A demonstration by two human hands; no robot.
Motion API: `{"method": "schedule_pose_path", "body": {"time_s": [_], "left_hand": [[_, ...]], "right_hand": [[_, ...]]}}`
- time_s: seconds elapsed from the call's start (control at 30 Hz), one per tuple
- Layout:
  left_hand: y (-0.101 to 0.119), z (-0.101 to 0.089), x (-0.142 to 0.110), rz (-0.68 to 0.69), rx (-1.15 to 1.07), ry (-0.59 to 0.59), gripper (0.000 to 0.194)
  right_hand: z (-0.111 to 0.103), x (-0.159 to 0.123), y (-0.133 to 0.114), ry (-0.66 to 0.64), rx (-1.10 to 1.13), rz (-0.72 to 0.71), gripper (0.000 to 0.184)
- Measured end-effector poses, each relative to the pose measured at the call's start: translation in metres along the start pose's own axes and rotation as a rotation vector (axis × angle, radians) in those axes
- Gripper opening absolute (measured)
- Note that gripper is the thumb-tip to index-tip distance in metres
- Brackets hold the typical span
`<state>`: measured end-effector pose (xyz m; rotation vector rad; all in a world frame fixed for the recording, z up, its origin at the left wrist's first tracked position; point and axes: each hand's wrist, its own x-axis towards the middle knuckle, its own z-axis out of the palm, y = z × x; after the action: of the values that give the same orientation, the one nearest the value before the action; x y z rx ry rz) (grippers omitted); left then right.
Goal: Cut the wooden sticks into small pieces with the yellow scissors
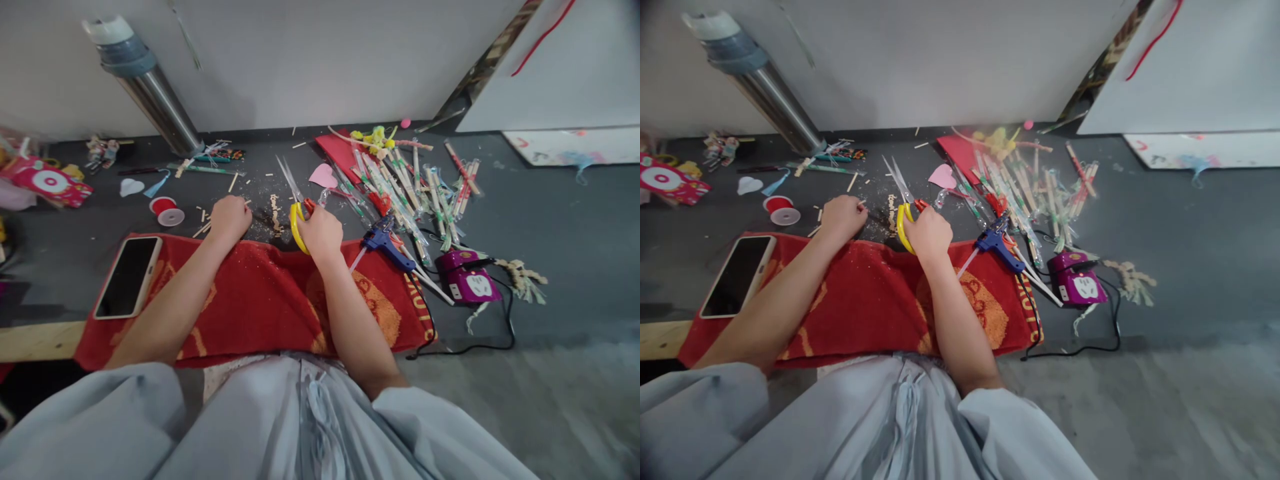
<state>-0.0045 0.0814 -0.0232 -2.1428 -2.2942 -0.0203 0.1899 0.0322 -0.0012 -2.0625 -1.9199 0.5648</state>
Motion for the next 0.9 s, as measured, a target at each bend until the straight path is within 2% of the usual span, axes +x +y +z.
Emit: {"method": "schedule_pose_path", "body": {"time_s": [0.1, 0.37, 0.5, 0.63, 0.77, 0.9], "left_hand": [[-0.002, 0.000, 0.004, 0.007, 0.007, -0.011, 0.029], [0.005, -0.011, 0.044, 0.033, -0.205, -0.033, 0.024], [0.011, -0.003, 0.067, 0.070, -0.358, -0.050, 0.024], [0.011, 0.010, 0.081, 0.192, -0.470, -0.016, 0.025], [0.009, 0.015, 0.088, 0.296, -0.473, -0.004, 0.025], [0.009, 0.014, 0.088, 0.334, -0.444, 0.013, 0.023]], "right_hand": [[-0.001, 0.002, 0.000, 0.030, 0.127, 0.115, 0.051], [0.005, 0.008, 0.004, 0.090, 0.238, 0.121, 0.050], [0.007, 0.010, 0.005, 0.097, 0.252, 0.125, 0.047], [0.009, 0.012, 0.006, 0.096, 0.254, 0.120, 0.046], [0.011, 0.013, 0.006, 0.099, 0.245, 0.113, 0.046], [0.010, 0.013, 0.006, 0.098, 0.244, 0.112, 0.048]]}}
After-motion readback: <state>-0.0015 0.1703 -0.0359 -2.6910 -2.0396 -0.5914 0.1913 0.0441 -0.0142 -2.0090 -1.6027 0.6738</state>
